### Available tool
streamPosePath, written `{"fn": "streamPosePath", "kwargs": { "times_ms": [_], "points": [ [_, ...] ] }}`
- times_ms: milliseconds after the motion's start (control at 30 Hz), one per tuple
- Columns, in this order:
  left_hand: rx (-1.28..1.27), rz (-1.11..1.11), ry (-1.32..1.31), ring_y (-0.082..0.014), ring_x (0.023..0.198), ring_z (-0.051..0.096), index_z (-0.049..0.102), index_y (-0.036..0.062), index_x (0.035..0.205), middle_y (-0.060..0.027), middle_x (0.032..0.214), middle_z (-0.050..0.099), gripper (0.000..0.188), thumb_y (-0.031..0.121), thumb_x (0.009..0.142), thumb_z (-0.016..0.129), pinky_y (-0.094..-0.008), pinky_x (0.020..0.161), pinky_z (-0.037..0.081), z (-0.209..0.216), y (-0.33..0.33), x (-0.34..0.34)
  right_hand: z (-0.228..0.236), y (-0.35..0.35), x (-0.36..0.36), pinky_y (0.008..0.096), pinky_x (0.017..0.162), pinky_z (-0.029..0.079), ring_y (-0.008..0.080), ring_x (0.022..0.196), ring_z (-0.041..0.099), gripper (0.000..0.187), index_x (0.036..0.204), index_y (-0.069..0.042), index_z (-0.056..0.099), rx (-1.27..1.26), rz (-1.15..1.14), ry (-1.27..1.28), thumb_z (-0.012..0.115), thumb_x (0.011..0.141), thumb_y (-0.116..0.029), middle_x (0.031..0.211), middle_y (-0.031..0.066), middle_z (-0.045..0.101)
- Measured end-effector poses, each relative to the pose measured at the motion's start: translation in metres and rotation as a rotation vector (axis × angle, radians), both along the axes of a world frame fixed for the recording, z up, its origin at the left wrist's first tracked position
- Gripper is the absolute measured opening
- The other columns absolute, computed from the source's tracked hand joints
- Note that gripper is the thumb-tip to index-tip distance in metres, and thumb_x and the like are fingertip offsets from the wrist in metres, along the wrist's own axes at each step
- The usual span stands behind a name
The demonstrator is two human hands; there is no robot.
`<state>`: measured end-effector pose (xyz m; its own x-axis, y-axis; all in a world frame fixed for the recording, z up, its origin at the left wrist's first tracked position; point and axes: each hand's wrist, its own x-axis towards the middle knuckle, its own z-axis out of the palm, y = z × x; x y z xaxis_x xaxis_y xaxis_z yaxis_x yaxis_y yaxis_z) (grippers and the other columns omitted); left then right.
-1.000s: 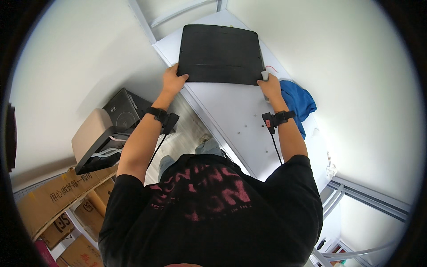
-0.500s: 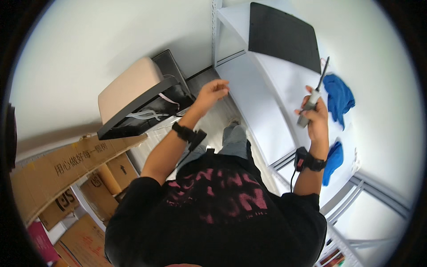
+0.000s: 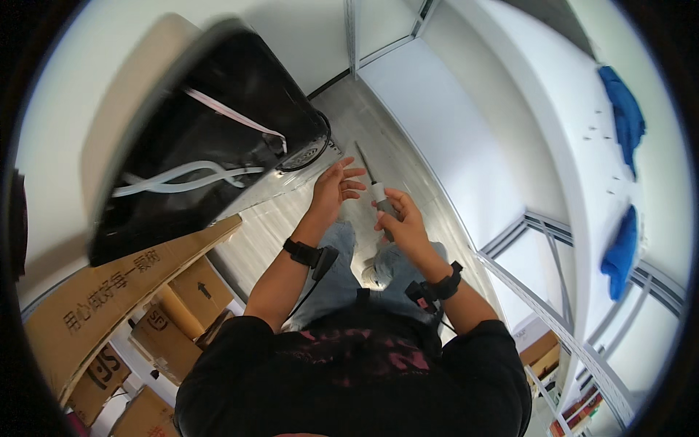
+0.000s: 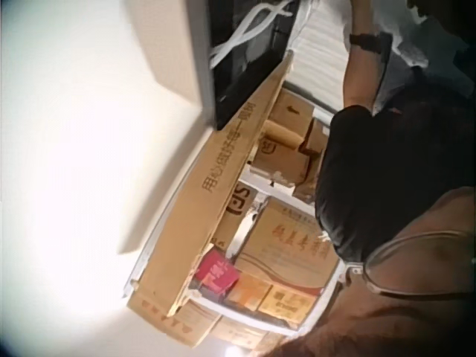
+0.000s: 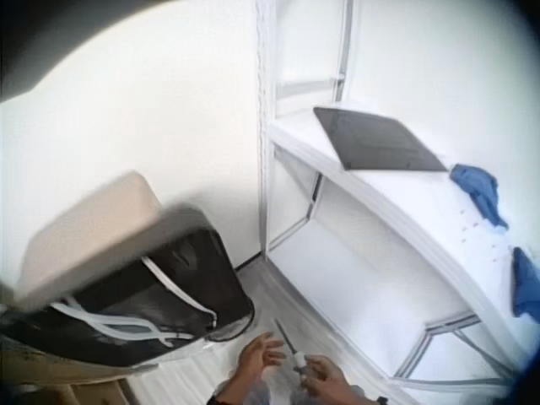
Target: The person uses a screwdriver to fasten screws into the back panel of a white electronic device mounted on a wall. They repeatedly insert screws and tighten them to secure the panel.
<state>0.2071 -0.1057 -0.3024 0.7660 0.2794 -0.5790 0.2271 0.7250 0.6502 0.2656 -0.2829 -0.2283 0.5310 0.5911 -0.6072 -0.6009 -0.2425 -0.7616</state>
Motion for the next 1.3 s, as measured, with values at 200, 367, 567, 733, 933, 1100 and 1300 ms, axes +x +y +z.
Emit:
{"fn": "streamPosePath", "kwargs": {
  "times_ms": [200,367,567,733,933,1100,1300],
  "points": [
    [0.187,0.094,-0.159,-0.0093,0.065,0.060,0.048,0.0032,0.123,-0.0083,0.088,0.065,0.036,0.030,0.100,0.040,-0.0227,0.057,0.048,-0.123,0.018,0.016,-0.154,-0.004,-0.013,0.0249,0.058,0.048,0.0147,0.078,0.059,0.064,0.135,-0.006,0.042,0.146,0.052,-0.104,0.059,0.075,0.007,0.120,0.0106,0.048],
    [0.373,0.143,-0.273,-0.0082,0.055,0.056,0.055,0.0029,0.113,-0.0062,0.073,0.064,0.029,0.025,0.098,0.044,-0.0202,0.049,0.043,-0.159,0.021,0.029,-0.232,-0.002,-0.014,0.0301,0.062,0.050,0.0198,0.085,0.061,0.065,0.139,-0.003,0.035,0.375,0.067,-0.142,0.057,0.079,0.008,0.120,0.0115,0.044],
    [0.475,0.164,-0.383,-0.0084,0.052,0.055,0.057,0.0037,0.110,-0.0066,0.072,0.064,0.026,0.024,0.097,0.047,-0.0201,0.047,0.042,-0.152,0.015,0.030,-0.260,-0.009,-0.027,0.0256,0.051,0.047,0.0159,0.072,0.060,0.061,0.140,-0.004,0.026,0.522,-0.042,-0.260,0.055,0.086,-0.002,0.124,0.0183,0.047],
    [0.472,0.205,-0.390,-0.0092,0.054,0.056,0.057,0.0037,0.109,-0.0066,0.074,0.064,0.026,0.023,0.097,0.046,-0.0201,0.047,0.043,-0.137,0.008,0.018,-0.246,-0.013,-0.022,0.0230,0.051,0.043,0.0100,0.064,0.053,0.050,0.130,-0.003,0.034,0.614,-0.013,-0.278,0.053,0.084,0.000,0.123,0.0161,0.047],
    [0.408,0.206,-0.434,-0.0074,0.055,0.057,0.054,0.0034,0.111,-0.0060,0.075,0.064,0.024,0.022,0.098,0.044,-0.0197,0.048,0.045,-0.101,0.007,0.019,-0.209,-0.016,-0.020,0.0219,0.052,0.042,0.0080,0.061,0.049,0.052,0.130,-0.002,0.033,0.740,0.042,-0.257,0.053,0.082,0.003,0.125,0.0156,0.045],
    [0.412,0.221,-0.473,-0.0104,0.062,0.057,0.051,0.0003,0.119,-0.0060,0.077,0.063,0.032,0.023,0.097,0.044,-0.0200,0.050,0.044,-0.098,0.006,0.017,-0.206,-0.016,-0.023,0.0213,0.051,0.042,0.0066,0.057,0.049,0.051,0.131,-0.001,0.032,0.698,0.031,-0.332,0.053,0.085,0.001,0.125,0.0185,0.048],
    [0.371,0.256,-0.541,-0.0114,0.064,0.057,0.051,0.0002,0.121,-0.0055,0.077,0.063,0.031,0.018,0.097,0.043,-0.0206,0.052,0.044,-0.106,0.014,0.021,-0.202,-0.001,-0.023,0.0186,0.047,0.040,0.0039,0.053,0.048,0.047,0.130,0.001,0.035,0.709,0.013,-0.349,0.050,0.086,0.003,0.121,0.0189,0.052]
  ]
}}
